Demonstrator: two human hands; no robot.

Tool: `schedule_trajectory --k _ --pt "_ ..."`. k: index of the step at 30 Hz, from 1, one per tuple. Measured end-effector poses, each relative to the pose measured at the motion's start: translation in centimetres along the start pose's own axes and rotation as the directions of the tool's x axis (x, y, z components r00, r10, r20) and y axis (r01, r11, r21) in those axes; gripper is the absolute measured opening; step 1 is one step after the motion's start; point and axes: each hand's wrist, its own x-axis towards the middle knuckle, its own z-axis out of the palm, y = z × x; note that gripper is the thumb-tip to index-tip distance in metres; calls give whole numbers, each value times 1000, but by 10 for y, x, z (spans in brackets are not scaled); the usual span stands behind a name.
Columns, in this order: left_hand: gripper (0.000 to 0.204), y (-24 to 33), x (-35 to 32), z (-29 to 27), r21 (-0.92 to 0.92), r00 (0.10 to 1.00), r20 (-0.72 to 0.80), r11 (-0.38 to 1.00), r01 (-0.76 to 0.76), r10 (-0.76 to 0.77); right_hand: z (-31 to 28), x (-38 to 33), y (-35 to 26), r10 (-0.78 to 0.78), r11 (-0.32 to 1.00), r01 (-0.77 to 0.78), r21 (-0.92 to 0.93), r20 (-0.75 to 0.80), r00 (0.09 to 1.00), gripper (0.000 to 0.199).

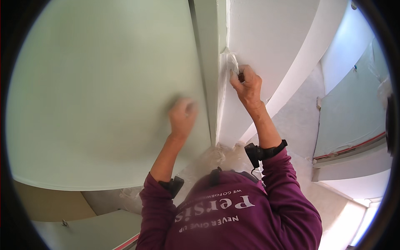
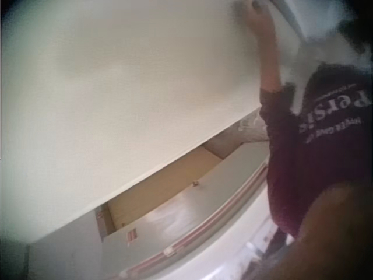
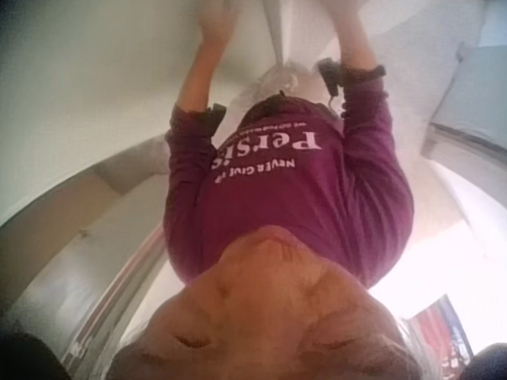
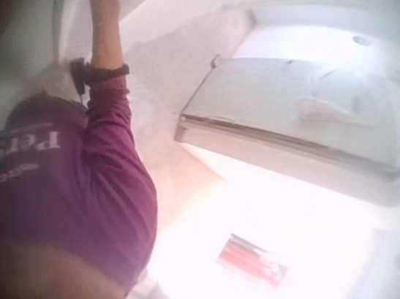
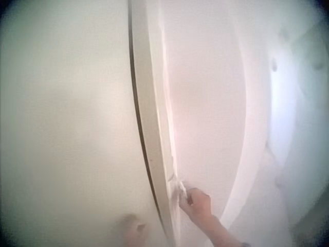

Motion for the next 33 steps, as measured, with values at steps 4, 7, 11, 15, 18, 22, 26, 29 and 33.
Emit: schedule_trajectory --k 4,7,11,15,18,22,26,29,33 --pt "11 2 3 17 -58 999 -14 997 -42 41 0 -4 -7 94 991 -104 89 111 989 14" --pt "10 12 4 21 -119 999 15 992 -27 29 1 -2 -20 51 998 -42 -47 203 978 19" --pt "9 10 1 22 -94 999 51 995 -12 17 9 -2 -22 -4 993 23 -113 169 986 20" --pt "8 5 -7 18 -48 999 50 999 6 -3 13 -1 -20 -107 983 124 -138 127 986 25" --pt "8 1 -11 14 -53 999 53 999 11 -9 13 -1 -17 -136 981 154 -118 150 979 27" --pt "7 -1 -14 11 -48 999 36 999 13 -11 11 1 -11 -175 978 193 -74 197 965 27" --pt "10 -3 -19 7 -62 998 27 996 66 -65 11 1 -8 -168 982 182 -48 212 963 26" --pt "15 -3 -21 3 -71 992 16 990 122 -121 3 0 1 -219 974 227 -8 236 947 26" --pt "9 -3 -20 9 -86 994 13 991 106 -105 -2 -5 4 -109 994 111 -3 199 974 20"
